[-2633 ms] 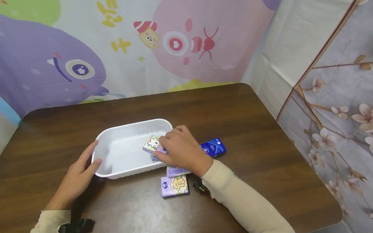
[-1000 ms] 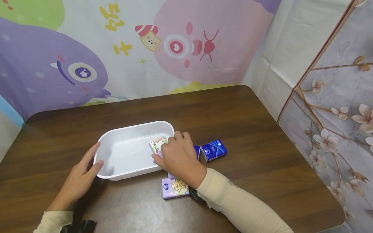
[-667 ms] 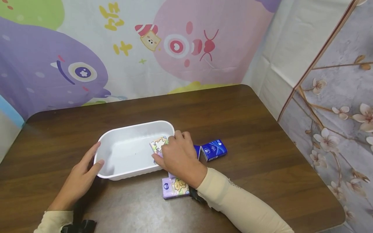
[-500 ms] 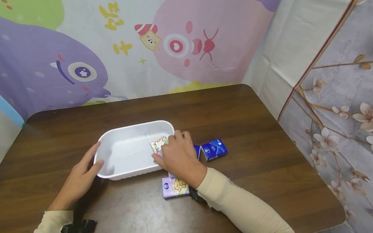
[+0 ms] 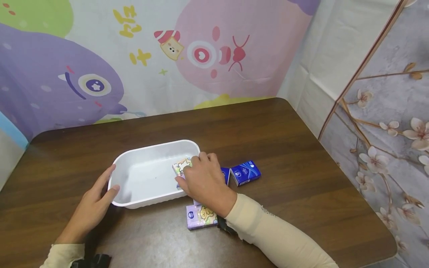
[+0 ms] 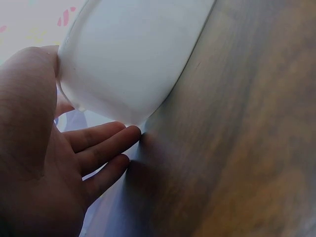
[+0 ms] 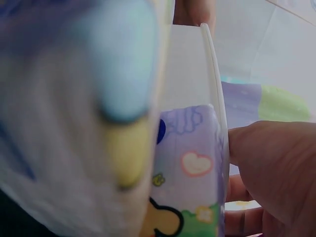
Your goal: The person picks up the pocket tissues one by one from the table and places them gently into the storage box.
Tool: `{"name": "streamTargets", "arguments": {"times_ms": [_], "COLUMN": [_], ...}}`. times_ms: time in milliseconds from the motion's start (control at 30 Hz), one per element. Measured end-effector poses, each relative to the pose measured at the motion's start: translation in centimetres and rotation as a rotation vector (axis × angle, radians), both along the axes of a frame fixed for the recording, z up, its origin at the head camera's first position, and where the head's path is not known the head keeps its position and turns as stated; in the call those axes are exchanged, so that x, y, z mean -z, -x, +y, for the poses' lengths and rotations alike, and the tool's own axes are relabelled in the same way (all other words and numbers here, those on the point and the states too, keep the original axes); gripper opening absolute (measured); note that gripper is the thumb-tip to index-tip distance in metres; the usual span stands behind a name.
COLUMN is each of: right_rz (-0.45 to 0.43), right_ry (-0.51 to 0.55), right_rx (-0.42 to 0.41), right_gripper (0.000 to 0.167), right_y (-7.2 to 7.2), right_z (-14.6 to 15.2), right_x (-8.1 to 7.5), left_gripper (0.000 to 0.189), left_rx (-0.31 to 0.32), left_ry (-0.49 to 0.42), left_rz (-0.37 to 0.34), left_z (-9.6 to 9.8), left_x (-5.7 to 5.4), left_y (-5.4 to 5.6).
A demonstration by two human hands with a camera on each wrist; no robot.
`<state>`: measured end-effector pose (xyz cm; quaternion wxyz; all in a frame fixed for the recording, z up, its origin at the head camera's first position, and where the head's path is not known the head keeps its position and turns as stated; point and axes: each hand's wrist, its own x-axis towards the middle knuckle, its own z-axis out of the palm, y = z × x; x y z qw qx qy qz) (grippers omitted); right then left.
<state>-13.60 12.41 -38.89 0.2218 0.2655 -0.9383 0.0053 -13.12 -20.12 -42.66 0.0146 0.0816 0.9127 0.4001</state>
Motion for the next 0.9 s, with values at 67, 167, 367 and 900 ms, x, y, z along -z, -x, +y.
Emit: {"name": "streamTargets", "arguments": {"times_ms": [67, 167, 367, 900], "right_rz": [-0.001, 0.008, 0.009, 0.019], "right_ry": [0.005, 0.015, 0.019, 0.118], "right_rx": [-0.002, -0.007, -0.022, -0.081], "right_gripper": [0.045, 0.043, 0.042, 0.034], "right_y": [-0.02, 0.01, 0.03, 0.13], "right_z": [-0.04, -0.05, -0.02, 0.1], "right_x": [0.02, 0.07, 0.04, -0.09], "left_gripper": [0.064, 0.064, 0.064, 0.065], "left_rx": [0.0, 0.0, 0.001, -0.001], "left_ry": [-0.002, -0.005, -0.007, -0.014], "left_rz": [0.001, 0.009, 0.017, 0.014], "left_z": [0.01, 0.01, 0.04, -0.05], "left_x": [0.02, 0.04, 0.03, 0.12], "left_y": [-0.02, -0.02, -0.07, 0.01]}}
